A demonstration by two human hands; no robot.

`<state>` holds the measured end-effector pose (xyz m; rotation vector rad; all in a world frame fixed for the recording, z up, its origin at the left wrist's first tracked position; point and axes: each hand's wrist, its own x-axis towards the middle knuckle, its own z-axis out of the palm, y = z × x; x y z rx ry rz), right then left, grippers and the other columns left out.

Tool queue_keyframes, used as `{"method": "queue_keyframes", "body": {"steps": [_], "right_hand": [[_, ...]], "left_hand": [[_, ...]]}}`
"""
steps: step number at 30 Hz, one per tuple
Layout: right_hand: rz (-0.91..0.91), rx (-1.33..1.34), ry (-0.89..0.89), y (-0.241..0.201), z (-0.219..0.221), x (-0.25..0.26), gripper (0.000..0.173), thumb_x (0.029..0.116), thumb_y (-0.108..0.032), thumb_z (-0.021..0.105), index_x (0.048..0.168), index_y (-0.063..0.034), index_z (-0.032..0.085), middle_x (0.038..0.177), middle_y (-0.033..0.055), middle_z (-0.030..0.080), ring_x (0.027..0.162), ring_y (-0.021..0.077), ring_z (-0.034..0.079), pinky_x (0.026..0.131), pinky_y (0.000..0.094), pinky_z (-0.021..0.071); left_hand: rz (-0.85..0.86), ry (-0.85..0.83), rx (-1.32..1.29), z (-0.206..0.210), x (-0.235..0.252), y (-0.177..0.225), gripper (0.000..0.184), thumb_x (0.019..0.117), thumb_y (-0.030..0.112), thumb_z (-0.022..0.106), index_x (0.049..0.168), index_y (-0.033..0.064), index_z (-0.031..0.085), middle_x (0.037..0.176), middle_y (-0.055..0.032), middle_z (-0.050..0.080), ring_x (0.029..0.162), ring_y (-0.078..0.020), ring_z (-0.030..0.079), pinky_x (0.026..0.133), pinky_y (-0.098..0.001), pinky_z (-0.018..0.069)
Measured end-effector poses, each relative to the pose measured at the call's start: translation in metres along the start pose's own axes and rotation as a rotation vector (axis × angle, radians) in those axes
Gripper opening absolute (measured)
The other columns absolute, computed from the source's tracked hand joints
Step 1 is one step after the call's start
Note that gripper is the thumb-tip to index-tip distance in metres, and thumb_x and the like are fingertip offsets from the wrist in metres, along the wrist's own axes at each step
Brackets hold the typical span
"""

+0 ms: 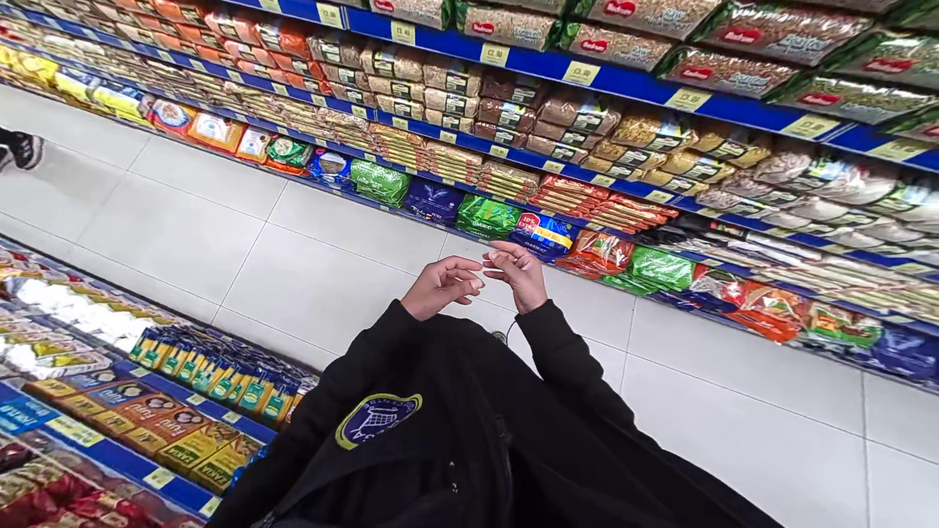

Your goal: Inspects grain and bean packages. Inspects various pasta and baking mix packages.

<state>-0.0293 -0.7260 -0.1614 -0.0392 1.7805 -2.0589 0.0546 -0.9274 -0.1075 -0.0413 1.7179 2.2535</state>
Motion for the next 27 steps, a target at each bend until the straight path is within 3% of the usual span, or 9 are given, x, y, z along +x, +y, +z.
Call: {"method": "queue_keyframes", "body": {"steps": [6,13,18,21,27], "right_hand": [[0.188,0.040,0.094,0.044,0.015,0.059,0.032,0.0991,-0.008,0.063,0.128,0.0055,0.060,0.108,0.0171,0.072,0.093,0.0249,0.074,0.077,0.0389,0.0633],[0.385,0.208,0.407,0.089,-0.040,0.182,0.033,0.0996,-0.013,0.066,0.128,0.0032,0.060,0.108,0.0171,0.071,0.092,0.0243,0.073,0.079,0.0380,0.0620],[0.443,0.328,0.600,0.114,-0.094,0.294,0.053,0.1007,-0.021,0.065,0.144,0.0009,0.043,0.122,0.0209,0.065,0.100,0.0253,0.070,0.082,0.0365,0.0602],[0.437,0.443,0.707,0.130,-0.121,0.347,0.055,0.1019,-0.023,0.062,0.148,-0.0023,0.039,0.130,0.0216,0.062,0.105,0.0282,0.069,0.082,0.0389,0.0604],[0.468,0.590,0.848,0.180,-0.131,0.414,0.061,0.0986,-0.021,0.065,0.149,-0.0035,0.035,0.135,0.0233,0.056,0.108,0.0294,0.067,0.082,0.0388,0.0598]], "left_hand": [[-0.027,0.076,-0.015,-0.049,-0.015,-0.003,0.039,0.0996,0.008,0.062,0.135,-0.0066,0.053,0.113,-0.0167,0.072,0.098,-0.0274,0.074,0.081,-0.0417,0.0647],[-0.048,0.138,-0.028,-0.079,-0.014,-0.016,0.041,0.0999,0.012,0.058,0.136,-0.0060,0.055,0.116,-0.0198,0.072,0.100,-0.0316,0.073,0.082,-0.0455,0.0643],[0.025,0.254,-0.017,-0.088,0.003,-0.031,0.042,0.0997,0.019,0.066,0.135,-0.0022,0.058,0.114,-0.0204,0.073,0.100,-0.0344,0.074,0.085,-0.0462,0.0645],[0.047,0.330,0.020,-0.091,0.010,-0.038,0.040,0.0996,0.023,0.067,0.135,0.0044,0.061,0.113,-0.0181,0.074,0.098,-0.0321,0.075,0.085,-0.0441,0.0645],[-0.051,0.449,-0.026,-0.095,0.017,-0.058,0.041,0.0997,0.021,0.067,0.138,0.0077,0.059,0.117,-0.0187,0.073,0.100,-0.0327,0.074,0.086,-0.0442,0.0637]]}}
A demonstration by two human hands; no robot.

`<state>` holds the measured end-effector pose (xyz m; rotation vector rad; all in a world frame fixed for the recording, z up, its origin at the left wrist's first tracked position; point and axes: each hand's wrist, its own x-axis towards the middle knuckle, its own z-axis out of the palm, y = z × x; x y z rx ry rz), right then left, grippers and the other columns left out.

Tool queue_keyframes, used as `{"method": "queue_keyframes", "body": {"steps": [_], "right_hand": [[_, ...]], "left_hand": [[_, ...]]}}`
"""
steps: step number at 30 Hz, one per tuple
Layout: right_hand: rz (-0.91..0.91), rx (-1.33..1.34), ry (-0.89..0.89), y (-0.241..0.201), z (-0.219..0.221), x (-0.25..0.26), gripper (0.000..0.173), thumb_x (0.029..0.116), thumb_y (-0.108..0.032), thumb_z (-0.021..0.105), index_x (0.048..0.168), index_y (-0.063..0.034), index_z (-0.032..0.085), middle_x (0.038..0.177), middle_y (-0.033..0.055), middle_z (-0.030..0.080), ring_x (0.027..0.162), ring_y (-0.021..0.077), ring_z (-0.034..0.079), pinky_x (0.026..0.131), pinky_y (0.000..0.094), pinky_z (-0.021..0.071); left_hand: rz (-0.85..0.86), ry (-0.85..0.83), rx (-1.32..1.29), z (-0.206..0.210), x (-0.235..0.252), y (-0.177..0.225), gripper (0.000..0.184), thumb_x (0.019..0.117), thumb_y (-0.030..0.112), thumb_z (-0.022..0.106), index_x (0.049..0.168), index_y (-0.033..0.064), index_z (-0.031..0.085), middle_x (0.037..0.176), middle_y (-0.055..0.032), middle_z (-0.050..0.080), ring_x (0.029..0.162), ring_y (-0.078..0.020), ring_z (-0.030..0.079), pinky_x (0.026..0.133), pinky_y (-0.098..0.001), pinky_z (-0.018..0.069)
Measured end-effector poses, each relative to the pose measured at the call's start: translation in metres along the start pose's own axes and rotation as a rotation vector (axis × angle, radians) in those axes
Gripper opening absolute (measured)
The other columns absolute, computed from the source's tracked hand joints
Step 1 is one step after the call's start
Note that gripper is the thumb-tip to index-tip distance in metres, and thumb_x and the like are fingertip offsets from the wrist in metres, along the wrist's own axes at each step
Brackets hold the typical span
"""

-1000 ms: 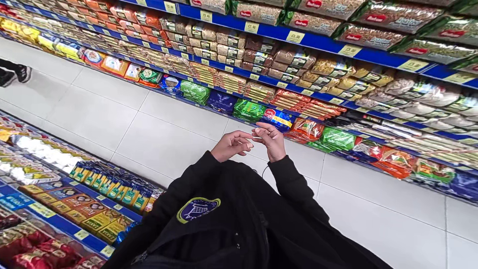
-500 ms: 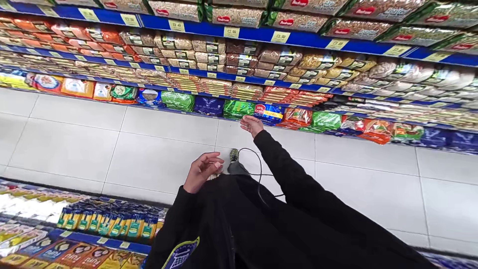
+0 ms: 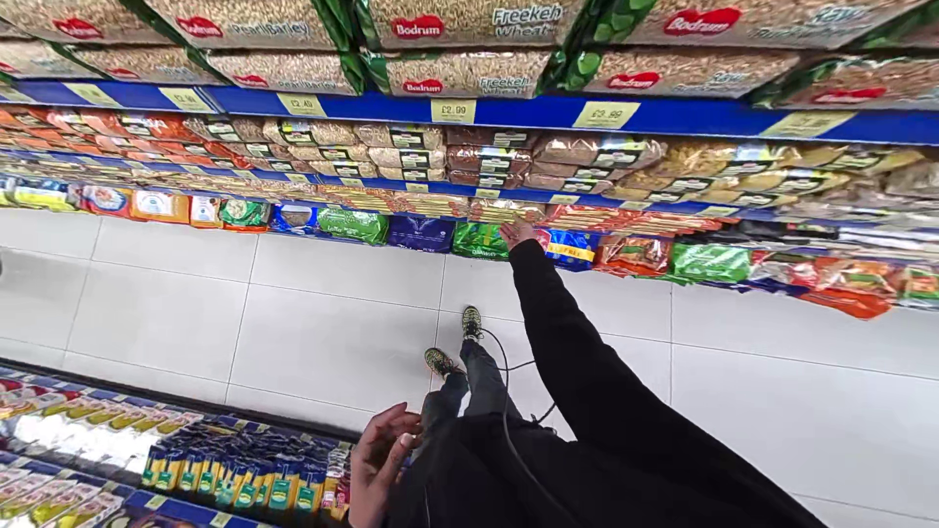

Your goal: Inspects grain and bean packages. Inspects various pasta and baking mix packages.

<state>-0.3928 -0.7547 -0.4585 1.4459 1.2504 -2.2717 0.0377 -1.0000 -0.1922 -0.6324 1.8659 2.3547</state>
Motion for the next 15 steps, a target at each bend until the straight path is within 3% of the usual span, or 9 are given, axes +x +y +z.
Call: {"method": "queue_keyframes", "body": {"steps": [8,13,15], "right_hand": [[0.000,0.214,0.100,-0.004,0.042,0.002,0.058,0.0983,-0.020,0.067,0.147,-0.0040,0.040,0.136,0.0212,0.055,0.111,0.0262,0.065,0.086,0.0357,0.0580],[-0.009,0.240,0.136,-0.002,0.051,0.008,0.052,0.0985,-0.023,0.065,0.142,-0.0049,0.045,0.124,0.0180,0.060,0.096,0.0228,0.066,0.077,0.0348,0.0585],[0.007,0.253,0.113,-0.004,0.049,0.014,0.051,0.0999,-0.022,0.062,0.143,-0.0050,0.042,0.122,0.0178,0.058,0.095,0.0232,0.065,0.078,0.0358,0.0579]], "left_hand": [[-0.052,-0.008,-0.033,0.019,0.020,0.001,0.038,0.1006,0.017,0.066,0.138,0.0084,0.060,0.119,-0.0192,0.071,0.102,-0.0322,0.074,0.087,-0.0443,0.0635],[-0.167,-0.020,-0.083,0.027,0.025,0.009,0.041,0.1013,0.015,0.064,0.140,0.0046,0.056,0.123,-0.0203,0.070,0.102,-0.0332,0.073,0.084,-0.0452,0.0637],[-0.201,-0.039,-0.110,0.030,0.025,0.012,0.041,0.1018,0.013,0.062,0.141,0.0037,0.055,0.124,-0.0199,0.069,0.102,-0.0322,0.073,0.085,-0.0449,0.0633]]}}
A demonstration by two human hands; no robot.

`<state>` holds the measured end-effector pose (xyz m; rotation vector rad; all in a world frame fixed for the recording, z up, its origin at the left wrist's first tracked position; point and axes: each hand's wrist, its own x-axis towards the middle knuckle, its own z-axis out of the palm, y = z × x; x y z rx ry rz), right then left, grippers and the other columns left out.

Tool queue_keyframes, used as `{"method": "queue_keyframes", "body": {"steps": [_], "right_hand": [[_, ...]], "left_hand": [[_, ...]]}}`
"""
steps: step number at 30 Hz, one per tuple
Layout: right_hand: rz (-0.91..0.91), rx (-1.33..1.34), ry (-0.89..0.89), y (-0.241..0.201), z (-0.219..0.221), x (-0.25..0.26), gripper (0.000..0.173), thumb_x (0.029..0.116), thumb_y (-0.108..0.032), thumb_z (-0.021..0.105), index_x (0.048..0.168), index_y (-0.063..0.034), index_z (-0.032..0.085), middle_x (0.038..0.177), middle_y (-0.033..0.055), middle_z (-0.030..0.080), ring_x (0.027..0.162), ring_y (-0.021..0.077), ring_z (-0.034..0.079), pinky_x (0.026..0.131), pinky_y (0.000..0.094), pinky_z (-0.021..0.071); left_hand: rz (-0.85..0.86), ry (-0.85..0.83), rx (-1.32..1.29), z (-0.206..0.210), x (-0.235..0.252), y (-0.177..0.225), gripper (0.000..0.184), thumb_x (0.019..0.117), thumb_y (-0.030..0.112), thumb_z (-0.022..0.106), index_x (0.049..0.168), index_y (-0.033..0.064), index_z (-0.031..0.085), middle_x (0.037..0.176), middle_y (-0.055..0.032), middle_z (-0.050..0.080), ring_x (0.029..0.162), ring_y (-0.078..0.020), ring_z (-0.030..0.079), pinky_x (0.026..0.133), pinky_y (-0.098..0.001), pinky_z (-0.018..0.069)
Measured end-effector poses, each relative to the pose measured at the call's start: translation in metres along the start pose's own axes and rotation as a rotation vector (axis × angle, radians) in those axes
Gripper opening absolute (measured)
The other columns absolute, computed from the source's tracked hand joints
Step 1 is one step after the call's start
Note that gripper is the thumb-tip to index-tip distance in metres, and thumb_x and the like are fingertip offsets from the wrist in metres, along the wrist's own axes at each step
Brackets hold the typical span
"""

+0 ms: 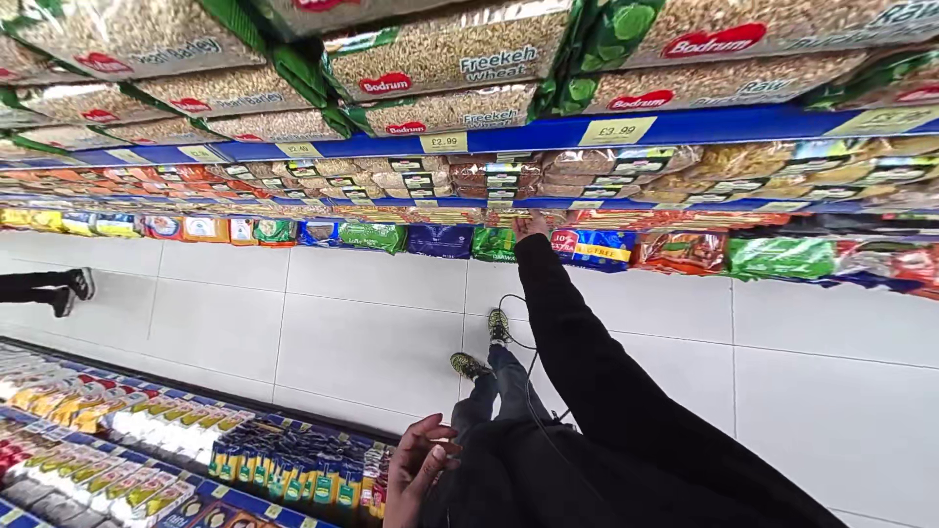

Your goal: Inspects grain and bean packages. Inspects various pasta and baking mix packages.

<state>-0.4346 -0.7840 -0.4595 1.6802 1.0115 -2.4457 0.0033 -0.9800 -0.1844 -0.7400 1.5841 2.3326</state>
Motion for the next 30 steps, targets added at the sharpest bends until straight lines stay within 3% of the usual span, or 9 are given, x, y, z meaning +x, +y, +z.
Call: {"method": "queue_keyframes", "body": {"steps": [3,8,13,16,18,19,21,24,30], "right_hand": [[-0.007,-0.007,0.014,0.002,0.009,0.007,0.046,0.1021,-0.021,0.056,0.142,-0.0044,0.042,0.119,0.0183,0.055,0.094,0.0243,0.062,0.076,0.0377,0.0568],[-0.073,-0.006,0.036,0.005,0.021,0.001,0.050,0.1066,-0.033,0.048,0.149,-0.0072,0.040,0.139,0.0189,0.051,0.113,0.0283,0.059,0.086,0.0438,0.0553],[-0.038,0.110,-0.050,0.004,0.027,0.012,0.043,0.1073,-0.027,0.047,0.145,-0.0094,0.037,0.123,0.0143,0.051,0.095,0.0208,0.057,0.077,0.0361,0.0532],[-0.021,0.112,-0.114,0.002,0.019,0.021,0.039,0.1084,-0.026,0.045,0.144,-0.0117,0.037,0.123,0.0117,0.053,0.099,0.0195,0.057,0.080,0.0366,0.0528],[-0.013,0.085,-0.116,0.000,0.017,0.024,0.034,0.1073,-0.025,0.047,0.138,-0.0120,0.041,0.115,0.0101,0.055,0.090,0.0181,0.058,0.073,0.0355,0.0526],[-0.005,0.067,-0.111,-0.001,0.016,0.023,0.037,0.1075,-0.026,0.048,0.140,-0.0121,0.039,0.115,0.0104,0.054,0.090,0.0179,0.058,0.073,0.0349,0.0531],[-0.002,0.044,-0.095,-0.003,0.010,0.020,0.046,0.1043,-0.021,0.053,0.146,-0.0118,0.036,0.120,0.0124,0.055,0.093,0.0195,0.059,0.076,0.0360,0.0538],[-0.003,0.043,-0.060,0.000,0.003,0.012,0.055,0.0953,-0.008,0.063,0.145,-0.0081,0.039,0.124,0.0172,0.056,0.096,0.0240,0.061,0.076,0.0390,0.0547],[-0.042,0.027,0.001,0.004,-0.031,-0.033,0.062,0.0870,-0.010,0.079,0.140,-0.0046,0.048,0.122,0.0205,0.062,0.097,0.0276,0.066,0.075,0.0411,0.0583]], "left_hand": [[-0.013,-0.018,-0.002,-0.001,0.005,0.003,0.041,0.1027,0.013,0.060,0.142,0.0047,0.054,0.125,-0.0185,0.069,0.103,-0.0313,0.073,0.085,-0.0454,0.0628],[-0.025,0.016,-0.055,0.002,0.009,-0.002,0.041,0.1027,0.015,0.060,0.142,0.0065,0.055,0.123,-0.0191,0.070,0.099,-0.0307,0.074,0.085,-0.0441,0.0626],[-0.025,0.060,-0.320,0.001,0.010,-0.003,0.038,0.1020,0.023,0.062,0.139,0.0159,0.061,0.120,-0.0145,0.072,0.093,-0.0253,0.075,0.082,-0.0391,0.0631],[-0.042,0.097,-0.379,0.003,0.011,-0.007,0.038,0.1005,0.023,0.064,0.138,0.0156,0.061,0.118,-0.0148,0.072,0.092,-0.0240,0.075,0.080,-0.0378,0.0632],[-0.061,0.124,-0.383,0.008,0.013,-0.008,0.039,0.0997,0.022,0.066,0.138,0.0142,0.061,0.117,-0.0155,0.072,0.091,-0.0241,0.074,0.081,-0.0379,0.0628],[-0.065,0.131,-0.390,0.010,0.013,-0.007,0.039,0.0997,0.020,0.066,0.138,0.0131,0.061,0.116,-0.0162,0.072,0.091,-0.0246,0.074,0.081,-0.0381,0.0627],[-0.056,0.134,-0.394,0.013,0.013,-0.007,0.039,0.0998,0.019,0.066,0.138,0.0115,0.061,0.116,-0.0175,0.072,0.090,-0.0254,0.075,0.080,-0.0382,0.0631],[-0.049,0.178,-0.369,0.017,0.011,-0.003,0.040,0.0982,0.020,0.068,0.136,0.0092,0.061,0.115,-0.0179,0.072,0.089,-0.0262,0.075,0.078,-0.0395,0.0635],[-0.096,0.216,-0.292,0.025,0.015,0.011,0.046,0.0961,0.021,0.071,0.136,0.0022,0.058,0.115,-0.0206,0.071,0.091,-0.0289,0.074,0.080,-0.0414,0.0635]]}}
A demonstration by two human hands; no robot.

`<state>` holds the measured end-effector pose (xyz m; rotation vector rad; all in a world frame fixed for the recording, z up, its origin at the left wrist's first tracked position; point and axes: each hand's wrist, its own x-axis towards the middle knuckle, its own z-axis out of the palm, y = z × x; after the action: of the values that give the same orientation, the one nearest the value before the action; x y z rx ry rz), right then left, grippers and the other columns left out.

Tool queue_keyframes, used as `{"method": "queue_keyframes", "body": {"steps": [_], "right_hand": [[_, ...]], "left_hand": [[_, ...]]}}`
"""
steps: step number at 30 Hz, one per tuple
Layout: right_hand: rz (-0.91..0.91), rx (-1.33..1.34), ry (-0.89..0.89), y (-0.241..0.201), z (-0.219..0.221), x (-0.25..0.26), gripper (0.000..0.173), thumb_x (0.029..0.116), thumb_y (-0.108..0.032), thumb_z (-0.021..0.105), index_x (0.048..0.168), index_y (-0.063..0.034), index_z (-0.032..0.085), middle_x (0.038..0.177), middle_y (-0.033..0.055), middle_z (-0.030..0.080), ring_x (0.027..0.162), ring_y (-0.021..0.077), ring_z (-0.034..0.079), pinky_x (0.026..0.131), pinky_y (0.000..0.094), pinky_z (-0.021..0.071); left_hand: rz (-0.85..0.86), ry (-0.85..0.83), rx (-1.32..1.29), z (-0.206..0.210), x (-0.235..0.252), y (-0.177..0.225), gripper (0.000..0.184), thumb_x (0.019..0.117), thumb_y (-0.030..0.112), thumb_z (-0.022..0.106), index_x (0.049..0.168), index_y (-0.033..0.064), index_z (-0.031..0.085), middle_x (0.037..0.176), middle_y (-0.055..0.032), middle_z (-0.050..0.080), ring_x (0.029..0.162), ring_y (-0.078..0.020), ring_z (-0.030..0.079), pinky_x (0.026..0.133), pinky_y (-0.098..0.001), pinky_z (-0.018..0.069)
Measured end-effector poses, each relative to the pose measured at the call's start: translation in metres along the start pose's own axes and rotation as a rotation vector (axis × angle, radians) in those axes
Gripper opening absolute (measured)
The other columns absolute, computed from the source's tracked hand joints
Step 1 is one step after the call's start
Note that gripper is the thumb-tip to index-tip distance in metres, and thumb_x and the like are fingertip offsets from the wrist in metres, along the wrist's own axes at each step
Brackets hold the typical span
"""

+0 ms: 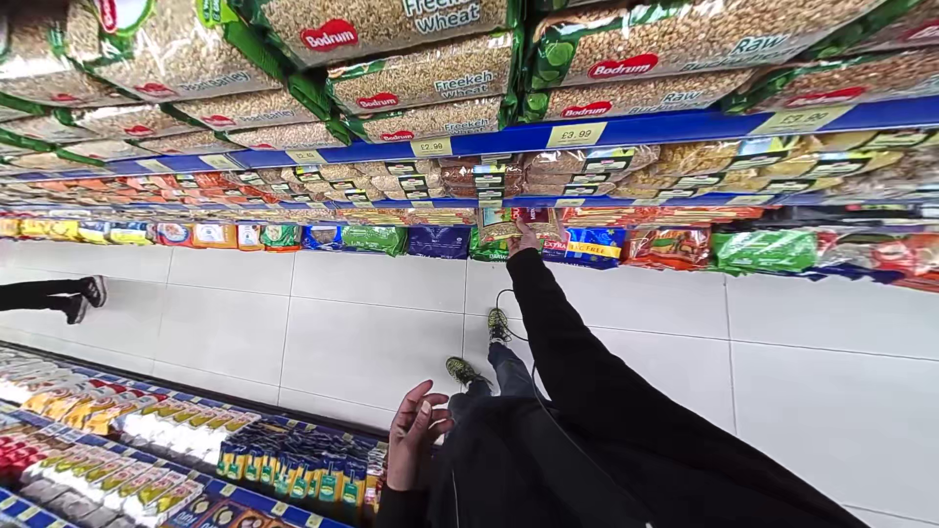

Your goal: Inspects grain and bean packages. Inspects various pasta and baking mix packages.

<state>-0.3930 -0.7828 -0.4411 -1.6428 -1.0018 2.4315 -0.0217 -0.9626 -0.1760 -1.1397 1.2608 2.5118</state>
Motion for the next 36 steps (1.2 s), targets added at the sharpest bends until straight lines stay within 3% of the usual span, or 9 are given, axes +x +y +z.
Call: {"method": "queue_keyframes", "body": {"steps": [6,12,15,20,24,26,29,33,36], "right_hand": [[-0.031,-0.174,0.061,-0.011,-0.050,-0.062,0.066,0.0825,-0.009,0.083,0.139,-0.0013,0.049,0.119,0.0232,0.063,0.095,0.0290,0.067,0.074,0.0418,0.0589],[-0.047,-0.287,-0.161,-0.024,-0.100,-0.154,0.055,0.0855,-0.004,0.078,0.134,0.0005,0.052,0.110,0.0216,0.068,0.089,0.0288,0.071,0.071,0.0421,0.0618],[-0.038,-0.389,-0.330,-0.033,-0.110,-0.214,0.050,0.0876,-0.005,0.077,0.132,0.0010,0.053,0.105,0.0195,0.070,0.087,0.0271,0.072,0.072,0.0405,0.0625],[-0.027,-0.531,-0.682,-0.049,-0.113,-0.333,0.048,0.0879,-0.004,0.076,0.129,0.0015,0.052,0.105,0.0190,0.072,0.089,0.0282,0.074,0.075,0.0415,0.0642],[-0.154,-0.657,-1.027,-0.068,-0.100,-0.428,0.047,0.0849,-0.005,0.076,0.126,-0.0028,0.053,0.101,0.0129,0.074,0.088,0.0223,0.074,0.076,0.0366,0.0636],[-0.235,-0.665,-1.193,-0.076,-0.094,-0.466,0.048,0.0800,-0.004,0.079,0.124,-0.0044,0.059,0.101,0.0109,0.075,0.088,0.0201,0.074,0.076,0.0348,0.0635],[-0.341,-0.638,-1.441,-0.087,-0.085,-0.509,0.052,0.0764,-0.007,0.083,0.123,-0.0053,0.061,0.103,0.0104,0.075,0.091,0.0192,0.074,0.079,0.0356,0.0635],[-0.591,-0.670,-1.675,-0.092,-0.074,-0.547,0.056,0.0783,-0.005,0.081,0.128,-0.0011,0.055,0.110,0.0087,0.074,0.098,0.0194,0.074,0.089,0.0378,0.0633],[-0.725,-0.700,-1.746,-0.085,-0.064,-0.557,0.056,0.0777,-0.005,0.081,0.128,-0.0014,0.055,0.110,0.0065,0.075,0.099,0.0176,0.074,0.089,0.0360,0.0638]], "left_hand": [[-0.021,-0.068,0.055,-0.009,0.001,0.005,0.043,0.0980,0.017,0.066,0.135,-0.0031,0.058,0.113,-0.0246,0.071,0.094,-0.0326,0.074,0.082,-0.0443,0.0632],[-0.023,-0.065,0.135,-0.031,0.004,0.008,0.034,0.1039,0.010,0.054,0.133,-0.0053,0.059,0.116,-0.0230,0.071,0.101,-0.0333,0.073,0.087,-0.0453,0.0620],[0.009,-0.109,0.133,-0.045,0.011,0.009,0.038,0.1039,0.011,0.055,0.138,-0.0058,0.054,0.123,-0.0223,0.068,0.108,-0.0327,0.071,0.093,-0.0456,0.0597],[0.108,-0.201,-0.019,-0.046,0.020,0.027,0.073,0.0976,0.015,0.067,0.154,-0.0039,0.025,0.138,-0.0264,0.058,0.118,-0.0335,0.067,0.102,-0.0451,0.0562],[0.242,-0.460,-0.327,-0.036,-0.003,0.049,0.097,0.0750,0.029,0.092,0.146,-0.0010,0.032,0.130,-0.0214,0.063,0.113,-0.0332,0.068,0.100,-0.0488,0.0564],[0.348,-0.568,-0.399,-0.035,-0.023,0.063,0.092,0.0720,0.028,0.094,0.140,0.0006,0.038,0.129,-0.0201,0.064,0.113,-0.0336,0.068,0.100,-0.0502,0.0559],[0.508,-0.566,-0.422,-0.036,-0.051,0.083,0.074,0.0751,0.018,0.091,0.132,0.0012,0.046,0.120,-0.0195,0.069,0.102,-0.0328,0.073,0.090,-0.0495,0.0606],[0.676,-0.538,-0.400,-0.045,-0.087,0.100,0.069,0.0776,0.010,0.089,0.129,-0.0014,0.045,0.115,-0.0203,0.071,0.098,-0.0344,0.074,0.086,-0.0515,0.0625],[0.746,-0.468,-0.411,-0.051,-0.102,0.105,0.067,0.0798,0.007,0.086,0.131,-0.0023,0.044,0.115,-0.0199,0.071,0.098,-0.0339,0.074,0.086,-0.0519,0.0623]]}}
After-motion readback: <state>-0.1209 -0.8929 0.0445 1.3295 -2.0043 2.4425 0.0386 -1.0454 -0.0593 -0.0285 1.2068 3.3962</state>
